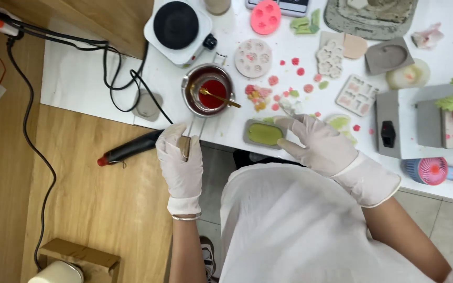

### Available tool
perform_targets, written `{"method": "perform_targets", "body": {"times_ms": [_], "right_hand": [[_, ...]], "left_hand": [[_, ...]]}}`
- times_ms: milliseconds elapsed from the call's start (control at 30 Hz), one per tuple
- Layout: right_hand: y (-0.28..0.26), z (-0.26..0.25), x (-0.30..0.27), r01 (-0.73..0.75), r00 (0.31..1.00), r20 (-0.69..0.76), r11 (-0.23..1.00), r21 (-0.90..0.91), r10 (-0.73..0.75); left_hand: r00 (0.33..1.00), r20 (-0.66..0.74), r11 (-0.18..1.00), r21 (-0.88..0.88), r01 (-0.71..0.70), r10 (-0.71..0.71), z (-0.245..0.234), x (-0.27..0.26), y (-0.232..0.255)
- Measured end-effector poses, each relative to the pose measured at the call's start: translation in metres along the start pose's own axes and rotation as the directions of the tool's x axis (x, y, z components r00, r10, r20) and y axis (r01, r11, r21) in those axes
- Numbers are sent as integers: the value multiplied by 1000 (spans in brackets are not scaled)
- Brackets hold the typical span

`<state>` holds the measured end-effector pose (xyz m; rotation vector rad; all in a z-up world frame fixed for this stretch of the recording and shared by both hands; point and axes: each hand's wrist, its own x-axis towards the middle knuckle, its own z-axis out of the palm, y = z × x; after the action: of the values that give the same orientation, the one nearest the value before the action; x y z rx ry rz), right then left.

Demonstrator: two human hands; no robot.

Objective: Decorating a handmade candle with wax flowers and leaves.

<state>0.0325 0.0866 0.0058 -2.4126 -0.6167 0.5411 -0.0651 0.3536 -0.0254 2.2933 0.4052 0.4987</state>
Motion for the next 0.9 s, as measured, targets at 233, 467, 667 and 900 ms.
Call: {"method": "perform_targets", "body": {"times_ms": [233, 467, 667, 900], "right_hand": [[-10, 7, -8, -55, 981, -180, 990, 127, 77], [61, -21, -101, -300, 509, -426, 617, 727, 748], [184, -48, -182, -450, 32, -772, 698, 557, 635], [218, -69, -165, -697, 144, -766, 613, 371, 627]], "left_hand": [[986, 161, 975, -221, 6, 30, 14, 34, -14], [883, 390, 912, -401, -92, 261, 57, 67, 59], [780, 431, 860, -444, -253, 453, 101, 48, 119], [762, 481, 873, -432, -225, 434, 145, 10, 175]]}}
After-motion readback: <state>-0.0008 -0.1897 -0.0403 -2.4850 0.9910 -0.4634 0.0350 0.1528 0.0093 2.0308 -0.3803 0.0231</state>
